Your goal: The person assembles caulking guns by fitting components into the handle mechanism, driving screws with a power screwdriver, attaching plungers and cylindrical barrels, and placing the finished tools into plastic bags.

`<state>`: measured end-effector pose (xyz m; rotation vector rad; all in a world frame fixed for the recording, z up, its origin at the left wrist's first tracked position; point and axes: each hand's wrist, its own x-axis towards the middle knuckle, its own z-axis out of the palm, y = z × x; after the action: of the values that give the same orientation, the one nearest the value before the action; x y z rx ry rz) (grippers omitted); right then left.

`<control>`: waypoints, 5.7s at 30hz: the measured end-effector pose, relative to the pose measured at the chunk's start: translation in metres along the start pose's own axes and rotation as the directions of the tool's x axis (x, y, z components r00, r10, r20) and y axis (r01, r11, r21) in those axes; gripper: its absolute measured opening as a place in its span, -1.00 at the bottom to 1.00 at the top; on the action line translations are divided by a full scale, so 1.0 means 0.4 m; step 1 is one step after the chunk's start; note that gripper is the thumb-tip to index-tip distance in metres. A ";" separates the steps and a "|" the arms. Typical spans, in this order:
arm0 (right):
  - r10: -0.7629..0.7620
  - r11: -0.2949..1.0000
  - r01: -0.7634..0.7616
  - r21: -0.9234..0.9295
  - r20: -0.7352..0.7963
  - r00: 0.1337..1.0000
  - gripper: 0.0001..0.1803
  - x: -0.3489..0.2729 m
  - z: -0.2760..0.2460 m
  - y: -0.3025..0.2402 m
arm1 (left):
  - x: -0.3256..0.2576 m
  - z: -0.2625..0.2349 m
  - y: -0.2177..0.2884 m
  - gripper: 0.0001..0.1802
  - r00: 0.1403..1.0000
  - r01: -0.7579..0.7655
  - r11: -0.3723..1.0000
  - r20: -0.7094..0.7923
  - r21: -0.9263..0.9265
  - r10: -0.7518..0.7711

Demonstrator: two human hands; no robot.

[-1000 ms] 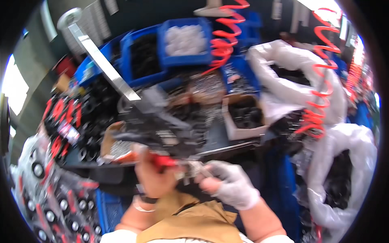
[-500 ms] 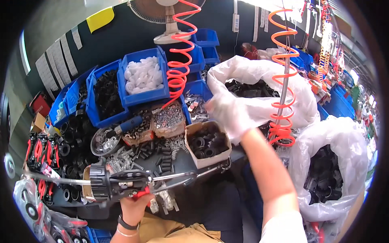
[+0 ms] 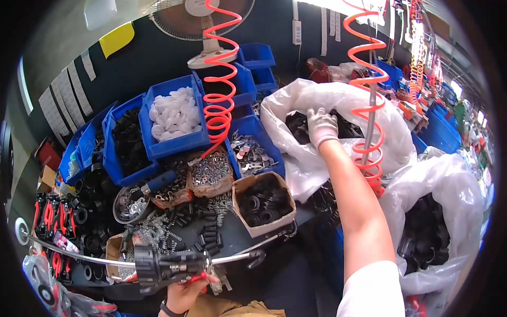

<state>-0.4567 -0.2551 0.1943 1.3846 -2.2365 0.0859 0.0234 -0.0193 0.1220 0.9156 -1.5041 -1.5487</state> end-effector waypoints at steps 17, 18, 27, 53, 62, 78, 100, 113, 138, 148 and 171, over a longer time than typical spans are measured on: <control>-0.086 0.619 0.470 0.629 -0.540 0.837 -0.56 -0.830 -0.385 -0.191 | -0.006 0.222 -0.101 -0.37 0.952 0.107 0.972 0.304 -0.209 -0.040; -0.062 0.606 0.479 0.635 -0.563 0.824 -0.57 -0.833 -0.392 -0.185 | -0.018 0.228 -0.106 -0.37 0.961 0.125 0.989 0.255 -0.077 -0.102; -0.116 0.424 0.654 0.626 -0.679 0.725 -0.59 -0.987 -0.348 -0.132 | -0.075 0.314 0.019 -0.70 0.995 0.103 0.744 0.075 -0.661 -0.071; 0.197 0.578 0.415 0.703 -0.613 0.765 -0.84 -0.918 -0.351 0.140 | 0.033 0.293 -0.088 -0.50 0.982 -0.072 0.770 0.091 -0.634 0.167; -0.185 0.412 0.588 0.697 -0.568 0.802 -0.46 -0.966 -0.354 -0.195 | -0.024 0.219 -0.069 0.03 0.976 -0.019 0.656 0.128 -0.755 0.176; -0.435 0.319 0.674 0.666 -0.529 0.728 -0.27 -1.012 -0.300 -0.320 | -0.072 0.065 -0.124 -0.59 0.995 -0.095 0.776 -0.073 -0.624 0.063; 0.235 -0.135 -0.552 0.823 0.568 0.789 -0.08 -0.864 0.400 0.059 | -0.103 -0.608 0.024 -0.72 0.917 0.321 0.250 -0.366 0.913 0.161; 0.170 0.369 -0.238 0.899 0.187 0.968 -0.21 -1.071 0.334 0.158 | -0.083 -0.633 0.004 -0.86 0.898 0.019 0.315 -0.155 0.949 0.412; -0.012 -0.925 0.104 0.365 -0.302 0.953 -0.13 -0.921 -0.577 -0.377 | -0.159 -0.260 -0.003 -0.79 0.941 -0.244 0.701 -0.339 -0.670 0.004; -0.155 -0.778 0.261 0.571 -0.578 0.801 -0.23 -0.953 -0.569 -0.484 | -0.248 -0.063 -0.117 -0.71 0.985 0.089 0.345 0.030 -0.934 -0.172; -0.080 -0.859 0.174 0.481 -0.463 0.883 -0.28 -0.944 -0.535 -0.487 | -0.247 -0.123 -0.147 -0.54 0.893 -0.150 0.500 -0.334 -0.853 -0.302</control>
<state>-0.0747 0.0279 0.1722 2.4037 -0.2498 3.0887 0.1081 0.0477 0.0594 0.6298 -0.2004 -1.7065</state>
